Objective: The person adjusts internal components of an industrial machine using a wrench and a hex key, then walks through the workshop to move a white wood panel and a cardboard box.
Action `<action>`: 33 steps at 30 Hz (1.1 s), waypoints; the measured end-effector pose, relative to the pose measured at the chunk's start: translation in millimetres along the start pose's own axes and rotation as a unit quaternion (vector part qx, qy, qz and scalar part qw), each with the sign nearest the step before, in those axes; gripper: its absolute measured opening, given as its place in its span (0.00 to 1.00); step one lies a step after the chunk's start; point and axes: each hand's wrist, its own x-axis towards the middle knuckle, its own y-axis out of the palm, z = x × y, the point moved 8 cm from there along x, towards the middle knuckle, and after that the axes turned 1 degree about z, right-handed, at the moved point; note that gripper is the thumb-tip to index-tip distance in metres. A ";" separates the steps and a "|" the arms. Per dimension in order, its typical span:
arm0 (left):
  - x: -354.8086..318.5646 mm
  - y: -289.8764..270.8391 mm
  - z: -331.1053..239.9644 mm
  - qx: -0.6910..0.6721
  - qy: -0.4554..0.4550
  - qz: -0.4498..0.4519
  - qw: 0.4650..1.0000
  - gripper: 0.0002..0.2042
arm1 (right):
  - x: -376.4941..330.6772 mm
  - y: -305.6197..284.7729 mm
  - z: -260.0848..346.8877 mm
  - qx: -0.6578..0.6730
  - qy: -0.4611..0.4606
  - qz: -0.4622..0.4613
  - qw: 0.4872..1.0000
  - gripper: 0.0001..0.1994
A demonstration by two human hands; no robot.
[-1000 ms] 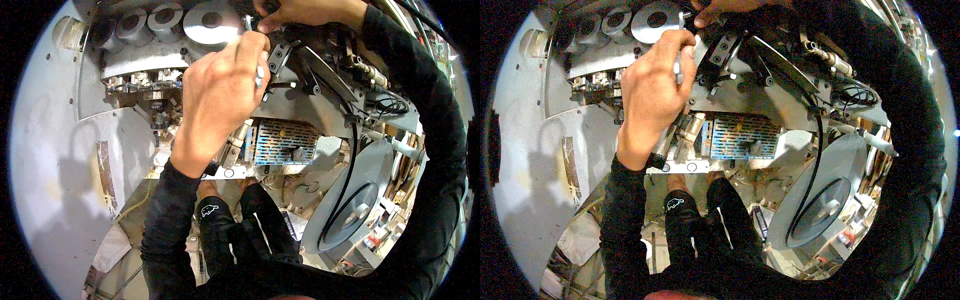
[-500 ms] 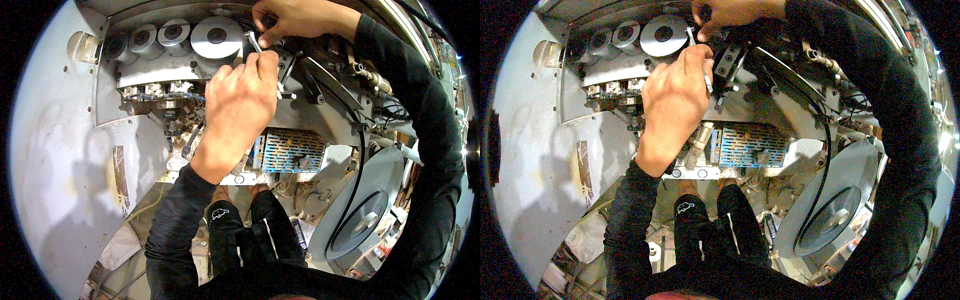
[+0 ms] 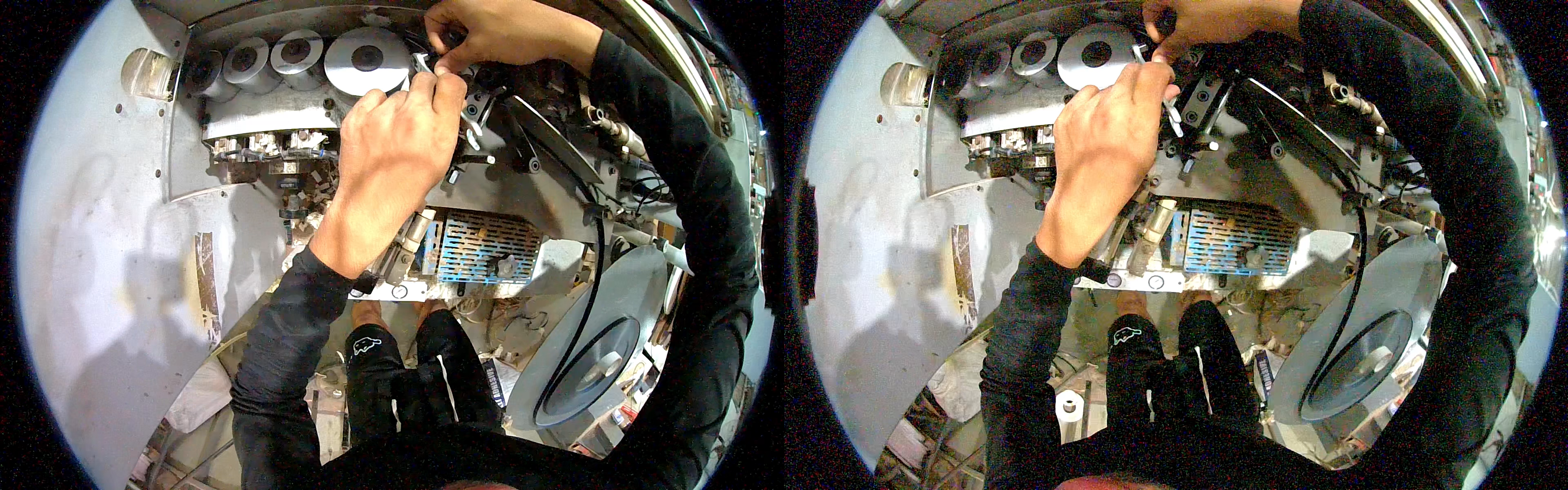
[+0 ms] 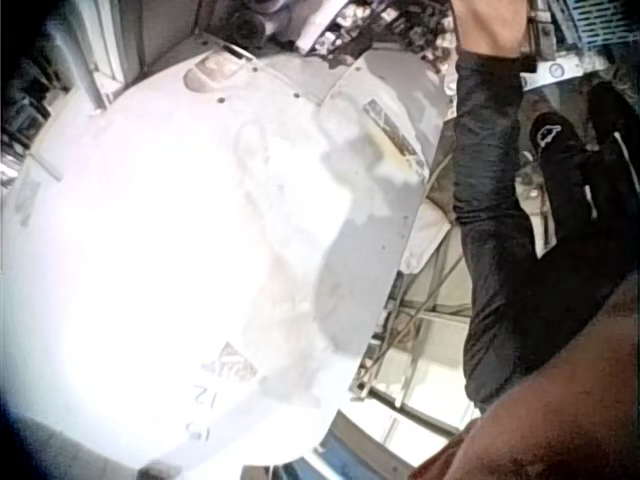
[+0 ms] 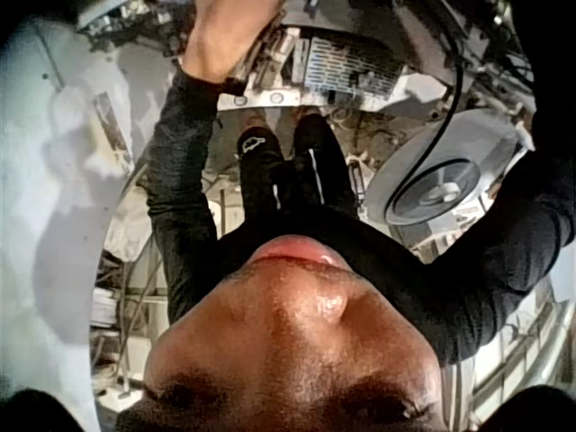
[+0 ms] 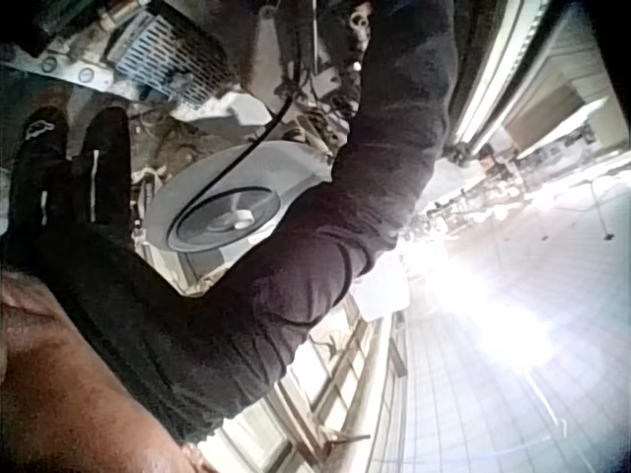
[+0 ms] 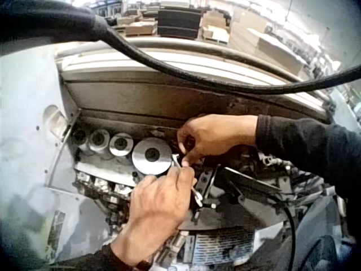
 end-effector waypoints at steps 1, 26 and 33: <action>1.2 1.3 0.3 0.000 0.003 0.004 1.000 0.08 | -2.6 -1.7 1.7 0.000 -0.006 0.000 1.000 0.20; 3.8 9.7 5.7 -0.058 -0.019 0.049 0.997 0.05 | -5.8 -2.0 5.3 -0.019 0.004 -0.015 1.000 0.18; 54.9 -10.3 17.7 -0.180 -0.067 -0.024 0.981 0.10 | -33.1 -6.2 -7.4 -0.005 0.047 -0.004 0.999 0.24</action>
